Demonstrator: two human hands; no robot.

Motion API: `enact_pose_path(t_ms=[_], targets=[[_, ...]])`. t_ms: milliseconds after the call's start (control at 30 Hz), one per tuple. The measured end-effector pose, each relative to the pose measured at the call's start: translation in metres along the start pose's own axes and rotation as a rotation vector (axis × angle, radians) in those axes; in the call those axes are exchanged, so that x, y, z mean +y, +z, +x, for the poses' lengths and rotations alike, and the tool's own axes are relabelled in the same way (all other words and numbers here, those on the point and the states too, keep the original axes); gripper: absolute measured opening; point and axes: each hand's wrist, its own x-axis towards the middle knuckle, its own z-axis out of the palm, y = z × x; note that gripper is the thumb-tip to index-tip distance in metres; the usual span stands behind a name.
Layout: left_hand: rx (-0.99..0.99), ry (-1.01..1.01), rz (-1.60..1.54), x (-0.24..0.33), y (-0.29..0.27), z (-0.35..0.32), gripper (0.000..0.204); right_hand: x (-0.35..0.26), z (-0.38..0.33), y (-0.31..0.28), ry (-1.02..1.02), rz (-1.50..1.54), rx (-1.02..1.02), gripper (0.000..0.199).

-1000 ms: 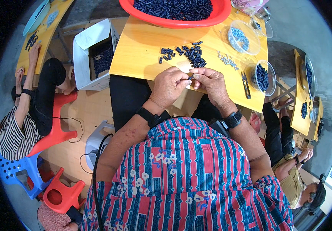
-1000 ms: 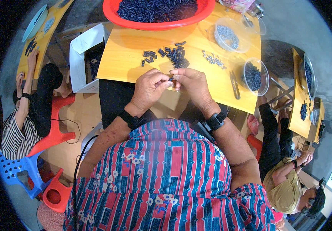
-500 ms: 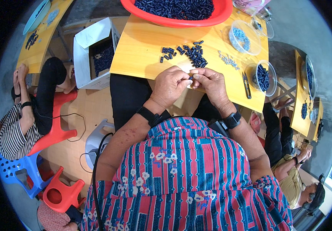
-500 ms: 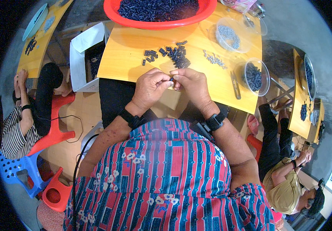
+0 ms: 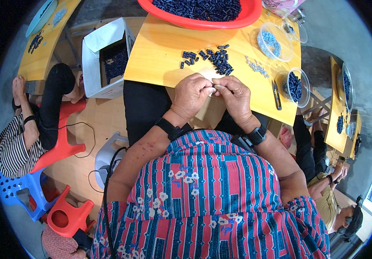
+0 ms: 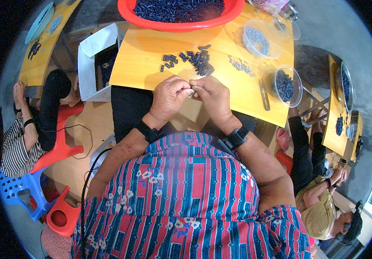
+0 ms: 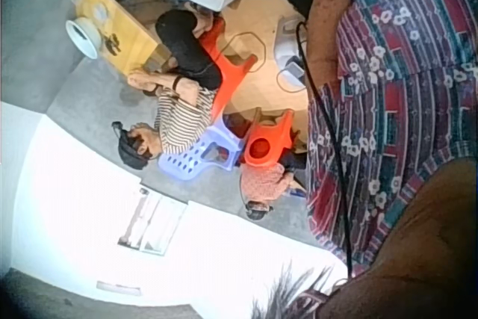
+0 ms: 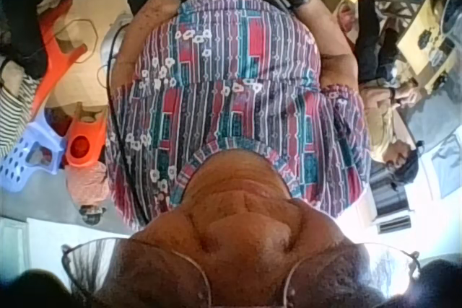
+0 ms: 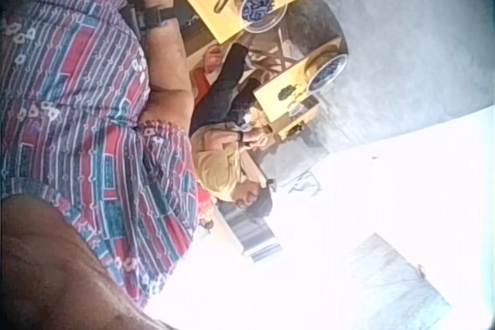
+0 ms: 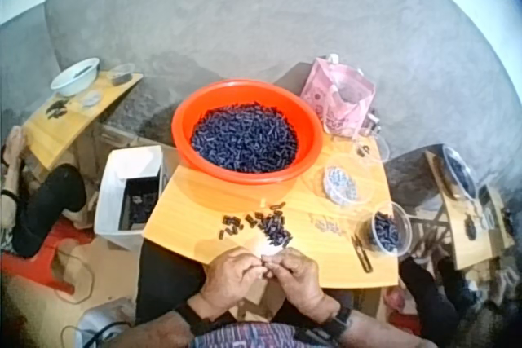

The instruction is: Assembling small blue and white plastic components on a table.

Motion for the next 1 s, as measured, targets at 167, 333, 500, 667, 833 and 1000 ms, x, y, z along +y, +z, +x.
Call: enact_pose_path(t_ms=[167,333,500,667,833,1000], targets=[[-0.01,0.013,0.043,-0.004,0.0,-0.001,0.007,-0.001,-0.001,-0.004,-0.179,-0.125,-0.056,0.02],[0.006,-0.022,0.027,-0.001,0.004,-0.001,0.008,0.001,-0.002,-0.008,-0.145,-0.073,-0.089,0.026],[0.015,-0.048,0.047,-0.001,0.005,-0.001,0.01,-0.001,-0.003,-0.011,-0.159,-0.112,-0.097,0.027],[0.024,-0.011,0.054,0.001,0.005,0.0,0.011,0.0,-0.003,-0.015,-0.082,-0.105,-0.101,0.023],[0.013,0.024,0.064,0.004,0.002,0.0,0.011,-0.011,-0.001,-0.015,0.179,0.119,0.002,0.019],[-0.026,0.023,0.055,0.006,0.0,-0.001,0.012,-0.027,0.02,-0.004,0.007,0.11,0.048,0.023]])
